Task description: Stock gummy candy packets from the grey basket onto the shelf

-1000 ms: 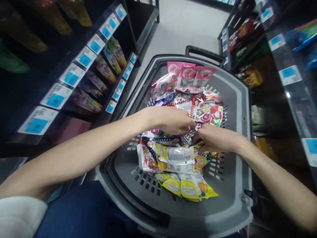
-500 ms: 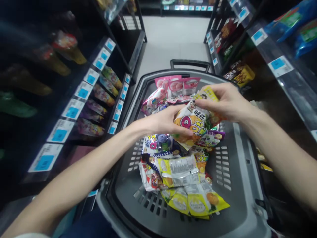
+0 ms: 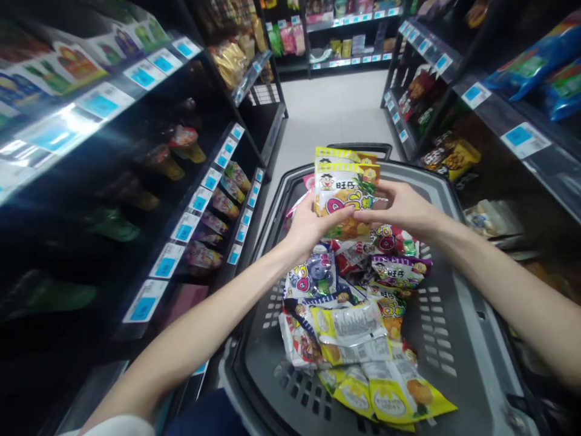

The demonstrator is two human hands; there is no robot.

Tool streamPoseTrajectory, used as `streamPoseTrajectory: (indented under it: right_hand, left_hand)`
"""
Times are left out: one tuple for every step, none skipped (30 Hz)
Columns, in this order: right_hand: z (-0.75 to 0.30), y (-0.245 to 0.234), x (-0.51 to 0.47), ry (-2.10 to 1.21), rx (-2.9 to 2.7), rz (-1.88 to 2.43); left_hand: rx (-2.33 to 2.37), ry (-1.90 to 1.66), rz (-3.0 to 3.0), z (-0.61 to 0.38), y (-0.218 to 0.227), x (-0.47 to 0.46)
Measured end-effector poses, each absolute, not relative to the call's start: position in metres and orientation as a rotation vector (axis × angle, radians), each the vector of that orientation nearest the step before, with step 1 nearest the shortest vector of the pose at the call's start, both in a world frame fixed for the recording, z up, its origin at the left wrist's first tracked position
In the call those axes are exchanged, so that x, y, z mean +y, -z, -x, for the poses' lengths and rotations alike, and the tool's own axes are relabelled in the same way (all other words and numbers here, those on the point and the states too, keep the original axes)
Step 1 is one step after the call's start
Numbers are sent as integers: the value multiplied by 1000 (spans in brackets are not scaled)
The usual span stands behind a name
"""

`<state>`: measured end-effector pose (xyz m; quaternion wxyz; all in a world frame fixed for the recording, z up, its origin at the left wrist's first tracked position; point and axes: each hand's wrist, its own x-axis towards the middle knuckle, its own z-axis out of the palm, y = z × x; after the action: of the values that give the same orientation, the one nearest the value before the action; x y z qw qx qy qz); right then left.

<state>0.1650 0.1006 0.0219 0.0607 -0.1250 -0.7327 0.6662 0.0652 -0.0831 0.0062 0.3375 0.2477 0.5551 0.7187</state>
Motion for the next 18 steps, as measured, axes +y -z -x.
streamPoseTrajectory:
  right_hand:
    - [-166,-20,98,-1988,-2218,385]
    - [-166,-18,96,-1965,-2204,392]
    - [-166,-17,94,-1944,-2184,401]
    - [-166,-16,94,-1922,-2163,409]
    - [-166,-15,94,-1895,-2132,422]
    - [-165,-14,95,-1868,-2097,439]
    - [-165,-13,97,-1847,-2057,462]
    - [-164,-11,99,-1835,-2008,491]
    - [-162,-10,103,-1836,-1945,523]
    - [-160,-9,107,-1848,-1871,549]
    - [-158,-7,112,-1865,-1786,568]
    - [-156,-6,118,-1882,-1698,575]
    - [-154,-5,124,-1895,-1623,573]
    - [-153,-4,130,-1901,-1573,564]
    - [-152,-3,134,-1898,-1561,550]
    - [-151,-3,137,-1884,-1587,536]
    - [-152,-4,139,-1860,-1639,524]
    - [-153,-4,138,-1832,-1704,514]
  left_hand:
    - [1445,-1869,-656,-65,-6,-83]
    - [1439,-1869,-662,-66,-6,-83]
    - [1429,-1876,-665,-66,-6,-83]
    - [1418,-1891,-666,-66,-6,-83]
    - [1411,-1909,-666,-66,-7,-83]
    - [1412,-1925,-659,-65,-8,-83]
    - [1420,-1937,-642,-64,-9,-83]
    - [1433,-1943,-617,-62,-11,-83]
    - [1449,-1947,-585,-60,-12,-84]
    - [1462,-1950,-548,-58,-14,-84]
    - [1471,-1956,-510,-56,-16,-85]
    - [1474,-1965,-478,-54,-18,-86]
    - [1476,-1973,-457,-53,-20,-86]
    - [1479,-1975,-447,-52,-21,-86]
    - [1482,-1965,-451,-51,-22,-87]
    - [1484,-1940,-470,-51,-22,-87]
    - [1484,-1905,-501,-51,-22,-87]
    - [1483,-1867,-534,-52,-22,-87]
